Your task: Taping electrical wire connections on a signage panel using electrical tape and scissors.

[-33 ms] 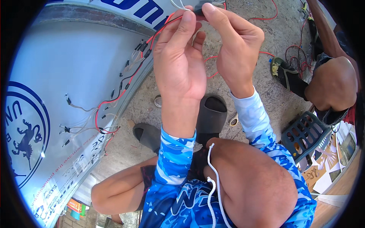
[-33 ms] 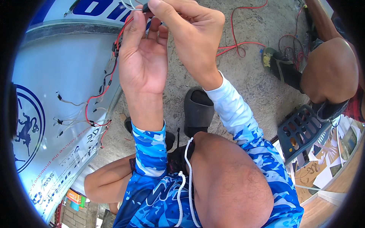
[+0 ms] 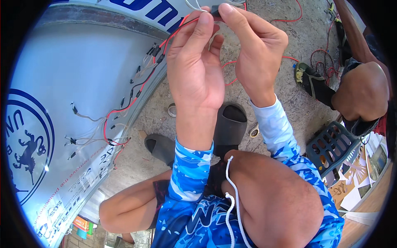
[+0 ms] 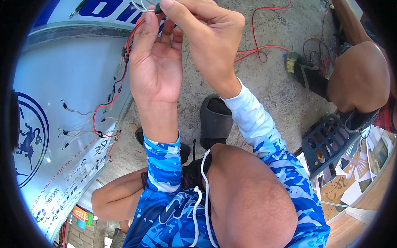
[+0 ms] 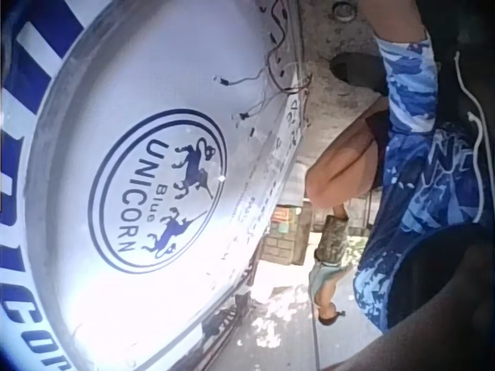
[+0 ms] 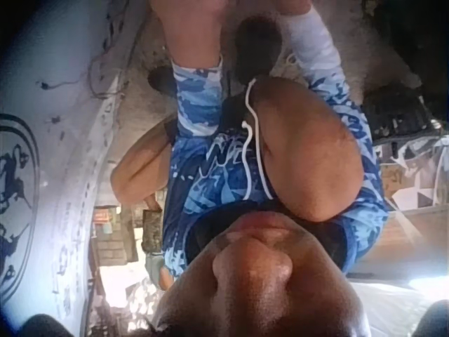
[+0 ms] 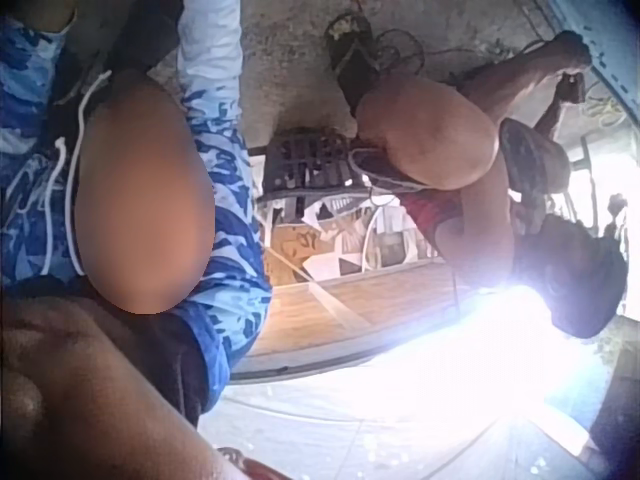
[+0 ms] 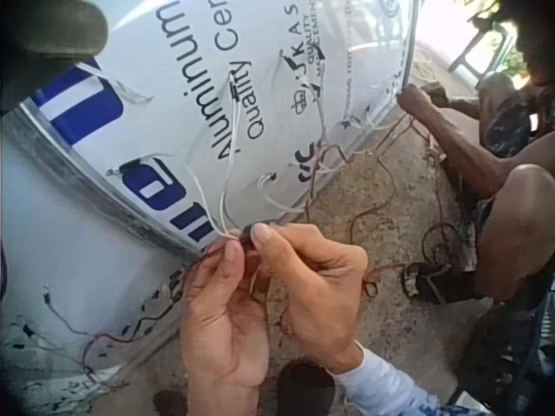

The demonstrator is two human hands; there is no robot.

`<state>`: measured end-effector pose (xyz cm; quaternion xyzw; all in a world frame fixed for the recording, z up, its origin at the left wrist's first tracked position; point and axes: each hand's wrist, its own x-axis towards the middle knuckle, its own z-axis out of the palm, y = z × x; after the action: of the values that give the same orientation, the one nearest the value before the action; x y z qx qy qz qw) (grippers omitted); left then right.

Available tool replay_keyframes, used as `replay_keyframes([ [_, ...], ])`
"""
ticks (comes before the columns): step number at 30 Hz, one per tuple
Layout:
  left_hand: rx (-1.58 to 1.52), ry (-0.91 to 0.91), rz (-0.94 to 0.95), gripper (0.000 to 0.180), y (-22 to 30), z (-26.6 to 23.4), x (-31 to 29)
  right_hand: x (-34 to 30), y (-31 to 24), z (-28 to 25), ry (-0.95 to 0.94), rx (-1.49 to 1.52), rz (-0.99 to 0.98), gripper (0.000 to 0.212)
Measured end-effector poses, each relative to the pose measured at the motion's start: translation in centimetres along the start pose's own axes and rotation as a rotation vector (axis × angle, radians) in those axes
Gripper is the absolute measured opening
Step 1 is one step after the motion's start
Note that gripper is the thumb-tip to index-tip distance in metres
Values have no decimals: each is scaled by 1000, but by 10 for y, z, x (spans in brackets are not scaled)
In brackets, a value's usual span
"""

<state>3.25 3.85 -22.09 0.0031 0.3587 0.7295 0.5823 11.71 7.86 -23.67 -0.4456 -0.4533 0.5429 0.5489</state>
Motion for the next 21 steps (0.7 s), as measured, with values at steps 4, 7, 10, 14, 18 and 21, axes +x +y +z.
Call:
replay_keyframes([
  [4,-9,-6,0,21,0,-1,0,-2,-7,11,63,-21,2,13],
  [7,20,-46,11,19,2,-6,2,-1,-1,10,48,-76,-76,13],
  [10,43,-74,9,16,6,-15,10,0,-3,11,46,-31,-35,13],
  [14,7,-70,-1,17,7,-19,13,-1,-2,12,42,-15,-47,13],
  [18,10,77,-25,19,4,-10,10,1,-11,13,5,73,144,14],
  [21,55,106,28,21,6,-11,14,12,-20,3,-97,102,350,17],
])
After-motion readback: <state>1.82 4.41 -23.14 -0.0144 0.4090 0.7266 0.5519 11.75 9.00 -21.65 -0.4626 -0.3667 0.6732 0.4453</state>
